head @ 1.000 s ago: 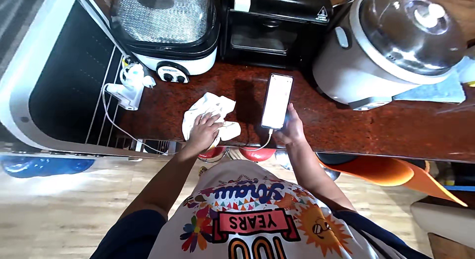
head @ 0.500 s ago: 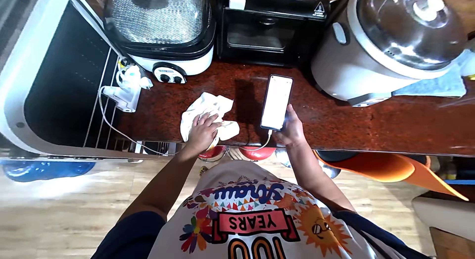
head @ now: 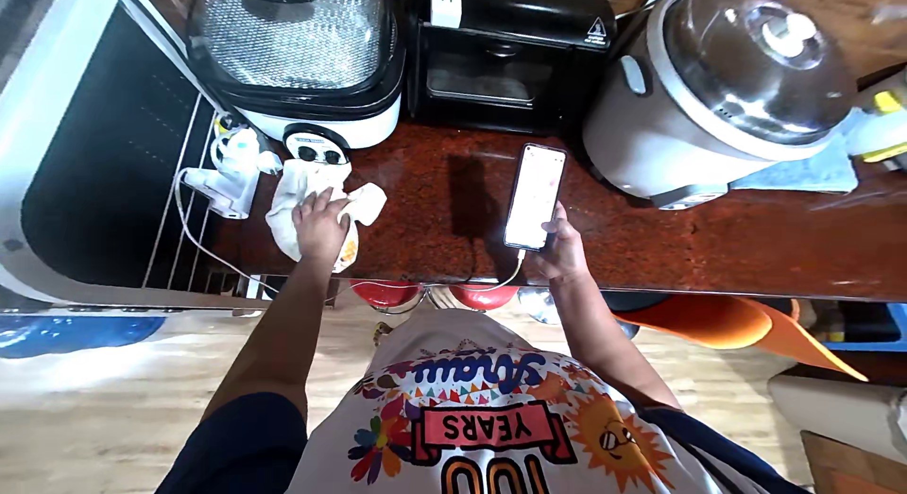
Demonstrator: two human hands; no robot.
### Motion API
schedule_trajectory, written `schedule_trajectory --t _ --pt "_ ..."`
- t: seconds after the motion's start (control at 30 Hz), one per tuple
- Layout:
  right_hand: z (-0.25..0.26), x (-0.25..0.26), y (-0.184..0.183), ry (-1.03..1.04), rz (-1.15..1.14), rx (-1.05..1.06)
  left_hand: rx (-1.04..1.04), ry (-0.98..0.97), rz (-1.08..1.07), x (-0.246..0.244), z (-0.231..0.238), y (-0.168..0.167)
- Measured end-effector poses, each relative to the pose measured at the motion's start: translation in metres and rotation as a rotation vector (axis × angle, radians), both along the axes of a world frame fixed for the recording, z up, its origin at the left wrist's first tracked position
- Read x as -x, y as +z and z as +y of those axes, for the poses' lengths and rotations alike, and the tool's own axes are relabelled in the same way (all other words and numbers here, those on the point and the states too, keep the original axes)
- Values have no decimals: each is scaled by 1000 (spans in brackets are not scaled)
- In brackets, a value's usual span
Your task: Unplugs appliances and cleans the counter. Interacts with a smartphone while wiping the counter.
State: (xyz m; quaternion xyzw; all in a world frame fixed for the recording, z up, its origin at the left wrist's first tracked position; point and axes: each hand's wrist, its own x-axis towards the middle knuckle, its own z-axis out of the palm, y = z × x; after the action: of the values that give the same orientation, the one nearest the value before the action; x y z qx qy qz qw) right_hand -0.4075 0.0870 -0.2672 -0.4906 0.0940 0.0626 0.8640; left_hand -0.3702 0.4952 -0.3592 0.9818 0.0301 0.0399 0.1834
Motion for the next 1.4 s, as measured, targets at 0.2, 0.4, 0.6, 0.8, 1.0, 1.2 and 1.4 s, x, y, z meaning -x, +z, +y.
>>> schedule_trajectory --t 0.2,0.4,0.6,0.8,1.0,1.2,1.4 --pt "-2 0 -5 7 -38 -17 -8 -95 78 16 -75 7" --pt "5 -5 0 -1 -34 44 -35 -351 27 29 -92 -1" --pt "12 -7 1 -16 -14 88 -22 -344 28 29 -90 -1" --pt "9 -6 0 -18 7 100 -31 -341 34 29 -91 -1" --pt "4 -1 0 -45 19 98 -39 -339 25 28 -91 -3" --pt "-2 2 -3 -51 23 86 -49 -344 -1 27 -91 -6" --pt "-8 -1 -10 46 -67 20 -55 -342 -14 28 -91 -6"
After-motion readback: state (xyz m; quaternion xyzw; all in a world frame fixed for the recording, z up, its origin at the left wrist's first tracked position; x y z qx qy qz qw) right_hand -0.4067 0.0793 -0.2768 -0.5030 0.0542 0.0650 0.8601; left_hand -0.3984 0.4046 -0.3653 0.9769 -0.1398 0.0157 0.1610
